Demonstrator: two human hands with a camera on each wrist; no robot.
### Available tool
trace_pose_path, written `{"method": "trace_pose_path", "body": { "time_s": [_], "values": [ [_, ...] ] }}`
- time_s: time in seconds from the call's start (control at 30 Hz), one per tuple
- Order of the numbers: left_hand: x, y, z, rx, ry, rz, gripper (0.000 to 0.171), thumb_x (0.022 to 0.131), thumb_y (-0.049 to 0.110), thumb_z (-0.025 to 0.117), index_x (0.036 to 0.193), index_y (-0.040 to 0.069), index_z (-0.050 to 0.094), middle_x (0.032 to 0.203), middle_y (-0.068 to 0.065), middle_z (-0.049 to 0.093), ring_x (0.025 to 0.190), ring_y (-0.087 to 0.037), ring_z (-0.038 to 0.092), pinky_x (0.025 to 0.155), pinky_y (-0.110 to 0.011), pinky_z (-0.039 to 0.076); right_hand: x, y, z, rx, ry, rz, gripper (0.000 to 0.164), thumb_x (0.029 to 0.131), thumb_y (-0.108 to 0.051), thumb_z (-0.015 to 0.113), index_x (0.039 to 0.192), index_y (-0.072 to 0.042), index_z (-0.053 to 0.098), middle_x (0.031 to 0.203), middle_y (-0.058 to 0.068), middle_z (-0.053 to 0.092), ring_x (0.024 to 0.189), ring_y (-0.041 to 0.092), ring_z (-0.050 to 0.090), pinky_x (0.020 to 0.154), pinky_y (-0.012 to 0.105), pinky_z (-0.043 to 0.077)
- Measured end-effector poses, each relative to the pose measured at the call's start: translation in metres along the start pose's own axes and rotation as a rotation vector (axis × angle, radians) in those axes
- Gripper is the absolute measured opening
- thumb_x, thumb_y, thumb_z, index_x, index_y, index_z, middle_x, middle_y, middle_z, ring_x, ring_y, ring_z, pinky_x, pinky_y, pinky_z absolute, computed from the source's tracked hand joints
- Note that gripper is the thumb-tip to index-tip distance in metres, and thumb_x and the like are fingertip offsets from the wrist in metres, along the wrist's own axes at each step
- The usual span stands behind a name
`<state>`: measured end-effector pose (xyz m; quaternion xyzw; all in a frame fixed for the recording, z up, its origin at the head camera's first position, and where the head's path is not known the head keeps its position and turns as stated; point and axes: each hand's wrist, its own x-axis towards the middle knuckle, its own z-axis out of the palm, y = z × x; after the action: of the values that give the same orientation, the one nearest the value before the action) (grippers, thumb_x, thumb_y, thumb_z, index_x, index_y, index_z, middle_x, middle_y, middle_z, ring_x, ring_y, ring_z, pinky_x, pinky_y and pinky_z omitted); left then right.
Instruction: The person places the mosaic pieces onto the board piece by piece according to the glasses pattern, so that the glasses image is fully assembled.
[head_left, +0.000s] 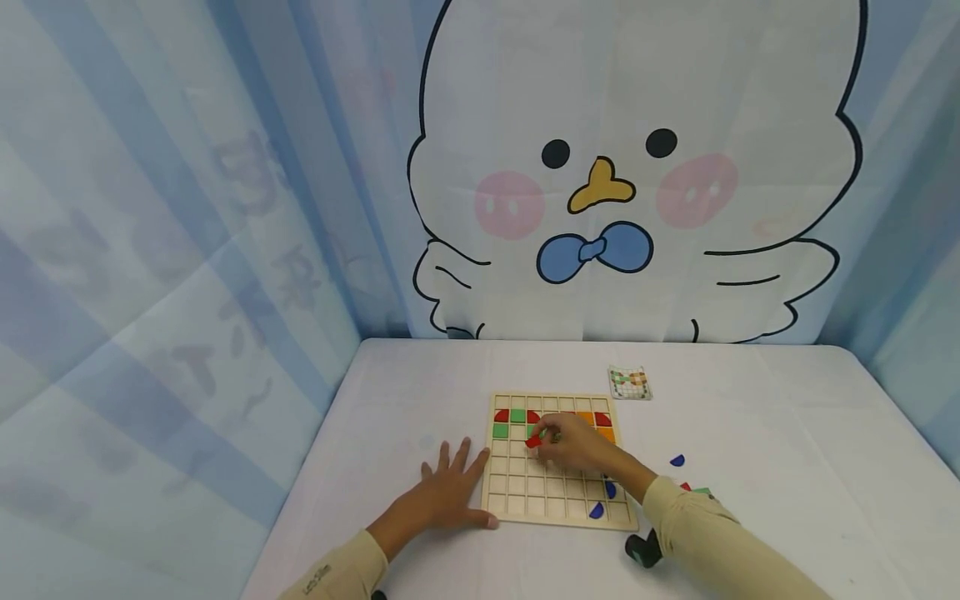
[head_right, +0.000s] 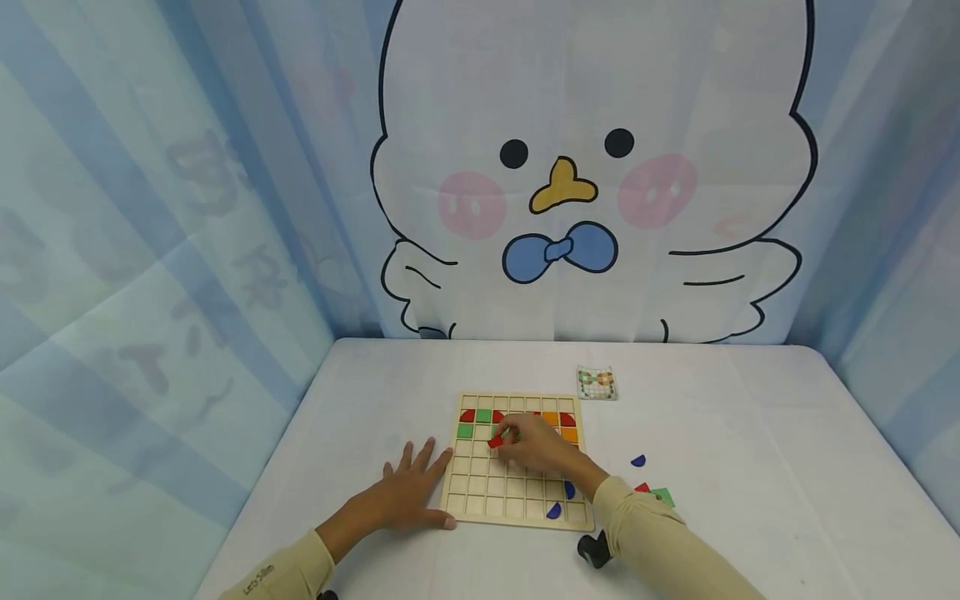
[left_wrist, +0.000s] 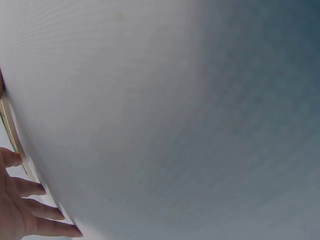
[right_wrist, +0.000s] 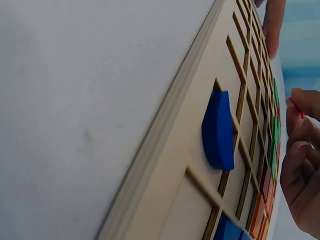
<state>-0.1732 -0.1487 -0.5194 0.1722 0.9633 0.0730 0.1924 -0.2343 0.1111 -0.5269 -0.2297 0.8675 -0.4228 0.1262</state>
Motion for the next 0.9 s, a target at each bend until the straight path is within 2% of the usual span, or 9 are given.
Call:
{"method": "trace_pose_path", "body": {
  "time_s": [0.23,0.37,0.5,0.7,0.9],
  "values": [
    [-0.003,0.002,-0.004,0.0,-0.001,-0.001,0.108,0.076,0.072,0.071,0.16,0.021,0.027,0.167,-0.02,0.019,0.148,-0.057,0.015,0.106,-0.077,0.028,0.013,-0.018,0.013,0.006,-0.025,0.024,0.026,0.089,-0.012,0.075,0.113,-0.006,0.072,0.082,-0.004,0.068,0.075,0.011,0.056,0.067,0.024,0.048],
    [-0.004,0.002,-0.004,-0.004,0.001,0.007,0.107,0.076,0.07,0.072,0.16,0.02,0.028,0.166,-0.021,0.02,0.148,-0.058,0.016,0.105,-0.078,0.029,0.02,-0.021,0.02,-0.04,-0.02,0.007,0.023,0.088,-0.011,0.075,0.11,-0.007,0.073,0.078,-0.006,0.066,0.072,0.009,0.056,0.068,0.023,0.047],
    [-0.003,0.001,-0.003,0.007,0.002,0.014,0.107,0.077,0.072,0.071,0.16,0.02,0.027,0.166,-0.021,0.019,0.148,-0.058,0.016,0.105,-0.078,0.029,0.026,-0.022,0.028,-0.104,0.008,0.012,0.021,0.086,-0.018,0.079,0.104,-0.009,0.074,0.074,-0.008,0.063,0.067,0.007,0.055,0.065,0.022,0.046],
    [0.0,-0.002,0.0,0.0,-0.008,0.007,0.108,0.076,0.073,0.07,0.16,0.021,0.026,0.167,-0.019,0.018,0.149,-0.057,0.014,0.105,-0.078,0.028,0.033,-0.027,0.036,-0.135,0.034,0.051,0.02,0.084,-0.024,0.082,0.099,-0.013,0.074,0.072,-0.007,0.062,0.064,0.01,0.054,0.058,0.025,0.044],
    [0.001,-0.004,0.001,0.006,-0.011,0.011,0.107,0.076,0.073,0.07,0.16,0.021,0.028,0.167,-0.02,0.018,0.148,-0.057,0.015,0.105,-0.078,0.029,0.037,-0.028,0.04,-0.16,0.018,0.089,0.02,0.082,-0.027,0.084,0.094,-0.016,0.073,0.072,-0.006,0.061,0.065,0.011,0.054,0.058,0.026,0.044]
  ]
}}
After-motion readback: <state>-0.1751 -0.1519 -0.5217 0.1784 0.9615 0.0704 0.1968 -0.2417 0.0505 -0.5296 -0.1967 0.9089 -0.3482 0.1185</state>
